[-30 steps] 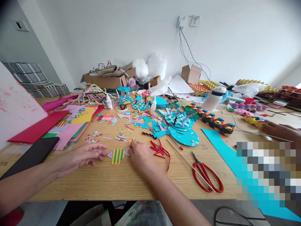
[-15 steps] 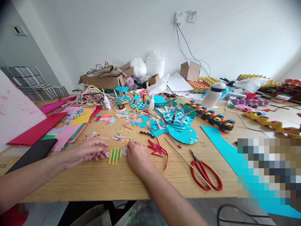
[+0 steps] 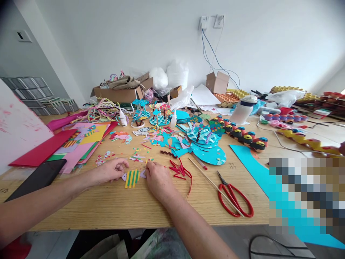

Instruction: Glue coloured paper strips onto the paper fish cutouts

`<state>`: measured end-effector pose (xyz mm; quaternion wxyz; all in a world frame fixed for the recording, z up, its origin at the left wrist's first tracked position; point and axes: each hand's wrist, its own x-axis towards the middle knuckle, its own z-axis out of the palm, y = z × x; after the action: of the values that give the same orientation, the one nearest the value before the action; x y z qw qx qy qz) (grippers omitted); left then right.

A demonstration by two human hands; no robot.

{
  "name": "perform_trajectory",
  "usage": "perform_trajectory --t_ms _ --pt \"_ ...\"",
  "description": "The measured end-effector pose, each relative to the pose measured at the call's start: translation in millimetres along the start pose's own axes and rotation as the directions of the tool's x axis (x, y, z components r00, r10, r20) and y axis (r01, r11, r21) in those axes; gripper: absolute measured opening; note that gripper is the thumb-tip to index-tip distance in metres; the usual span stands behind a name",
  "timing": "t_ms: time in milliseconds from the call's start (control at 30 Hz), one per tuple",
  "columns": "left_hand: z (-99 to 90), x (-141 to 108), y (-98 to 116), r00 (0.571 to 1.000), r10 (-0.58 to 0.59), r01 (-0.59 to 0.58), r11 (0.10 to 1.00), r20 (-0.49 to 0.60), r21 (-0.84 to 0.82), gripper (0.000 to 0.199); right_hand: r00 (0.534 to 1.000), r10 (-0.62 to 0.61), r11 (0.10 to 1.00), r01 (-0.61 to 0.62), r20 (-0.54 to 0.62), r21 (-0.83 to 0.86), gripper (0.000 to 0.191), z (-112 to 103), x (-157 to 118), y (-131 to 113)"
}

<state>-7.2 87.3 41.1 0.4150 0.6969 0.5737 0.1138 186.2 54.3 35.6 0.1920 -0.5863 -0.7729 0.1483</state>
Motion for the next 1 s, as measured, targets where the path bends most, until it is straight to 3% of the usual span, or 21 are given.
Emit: perform_trajectory --t_ms 233,767,900,1000 --pt "-6.0 -6 10 0.998 0.038 -0.025 0.979 0.058 -0.202 0.028 1.000 -0.001 1.000 0.001 -0.005 0.022 0.019 -1 0 0" --pt "-14.6 -26 38 0.981 0.195 -0.183 0.943 0.015 -0.277 0.026 0.992 0.042 0.951 -0.003 -0.121 0.309 0.019 2 3 6" --pt "-24.9 -38 49 0.973 0.229 -0.213 0.922 0.011 -0.323 0.026 0.996 0.048 0.823 0.002 -0.072 0.568 0.018 -7 1 4" --pt "-28.7 -44 50 0.967 0.256 -0.232 0.898 0.015 -0.373 0.026 0.999 -0.023 0.585 -0.015 0.035 0.811 0.026 -15 -1 4"
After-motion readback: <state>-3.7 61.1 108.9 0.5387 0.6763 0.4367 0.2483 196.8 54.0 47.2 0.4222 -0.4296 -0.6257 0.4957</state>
